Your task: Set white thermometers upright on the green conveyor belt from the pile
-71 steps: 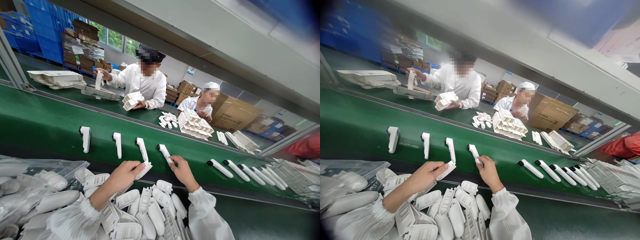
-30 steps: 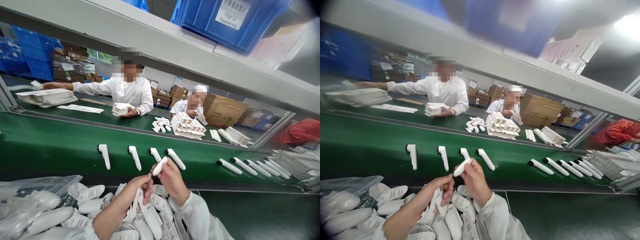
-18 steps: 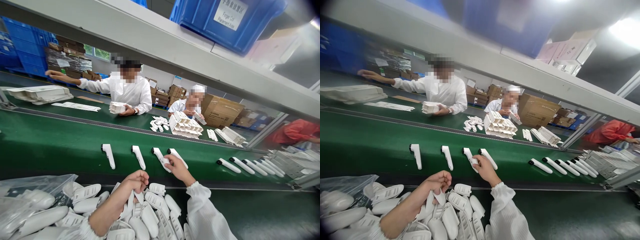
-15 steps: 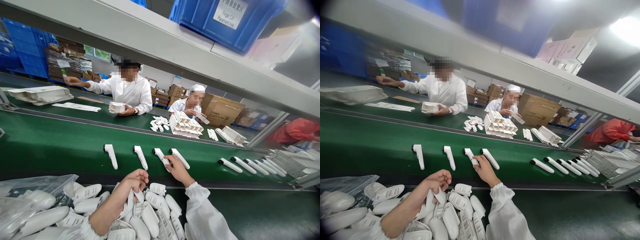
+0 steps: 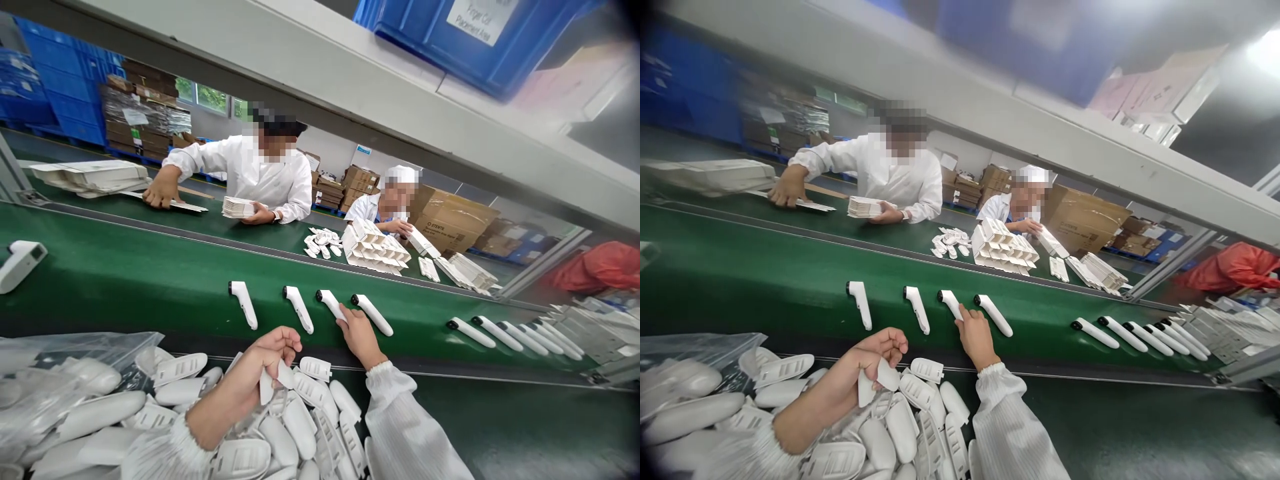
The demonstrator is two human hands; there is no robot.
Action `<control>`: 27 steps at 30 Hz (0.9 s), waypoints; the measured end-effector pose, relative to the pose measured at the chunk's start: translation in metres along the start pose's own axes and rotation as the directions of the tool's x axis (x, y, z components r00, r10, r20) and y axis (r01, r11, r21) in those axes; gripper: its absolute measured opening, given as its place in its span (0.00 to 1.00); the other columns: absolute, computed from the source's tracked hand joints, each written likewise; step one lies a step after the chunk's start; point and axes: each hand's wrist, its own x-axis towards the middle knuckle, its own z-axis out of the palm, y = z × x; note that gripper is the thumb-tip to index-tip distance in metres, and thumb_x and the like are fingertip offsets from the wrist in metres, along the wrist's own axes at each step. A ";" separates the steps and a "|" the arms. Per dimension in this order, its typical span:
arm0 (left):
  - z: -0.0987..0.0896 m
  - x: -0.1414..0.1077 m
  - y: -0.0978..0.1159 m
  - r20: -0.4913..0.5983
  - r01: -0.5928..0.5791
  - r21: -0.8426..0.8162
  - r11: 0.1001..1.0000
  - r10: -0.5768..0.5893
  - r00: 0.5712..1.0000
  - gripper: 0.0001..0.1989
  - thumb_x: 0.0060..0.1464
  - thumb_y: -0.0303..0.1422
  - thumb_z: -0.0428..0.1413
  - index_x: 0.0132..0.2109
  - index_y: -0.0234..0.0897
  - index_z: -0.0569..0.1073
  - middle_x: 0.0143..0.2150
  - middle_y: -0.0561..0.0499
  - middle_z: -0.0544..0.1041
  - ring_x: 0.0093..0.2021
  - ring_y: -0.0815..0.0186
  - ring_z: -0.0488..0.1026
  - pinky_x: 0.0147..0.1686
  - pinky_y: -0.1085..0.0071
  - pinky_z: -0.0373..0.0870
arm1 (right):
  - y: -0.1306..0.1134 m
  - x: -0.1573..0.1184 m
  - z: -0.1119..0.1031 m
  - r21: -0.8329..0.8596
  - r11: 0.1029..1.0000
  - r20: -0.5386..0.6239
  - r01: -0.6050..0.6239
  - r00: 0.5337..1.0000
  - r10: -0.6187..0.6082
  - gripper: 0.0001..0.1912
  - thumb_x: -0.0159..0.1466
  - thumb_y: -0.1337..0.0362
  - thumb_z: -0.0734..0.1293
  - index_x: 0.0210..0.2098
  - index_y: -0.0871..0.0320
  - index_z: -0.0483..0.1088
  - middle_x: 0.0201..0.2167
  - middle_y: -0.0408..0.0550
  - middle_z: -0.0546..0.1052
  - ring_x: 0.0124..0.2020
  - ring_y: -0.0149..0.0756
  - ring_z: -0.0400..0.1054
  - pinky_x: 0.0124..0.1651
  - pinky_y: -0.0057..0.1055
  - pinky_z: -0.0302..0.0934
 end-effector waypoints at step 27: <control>0.004 0.004 -0.001 -0.329 -0.153 0.092 0.984 0.175 0.928 0.14 0.37 0.27 0.56 0.37 0.35 0.74 0.37 0.50 0.70 0.35 0.66 0.66 0.28 0.74 0.62 | -0.113 -0.069 -0.073 0.221 0.813 0.580 0.539 0.597 -0.554 0.27 0.49 0.53 0.79 0.45 0.54 0.72 0.36 0.45 0.75 0.31 0.41 0.70 0.27 0.28 0.53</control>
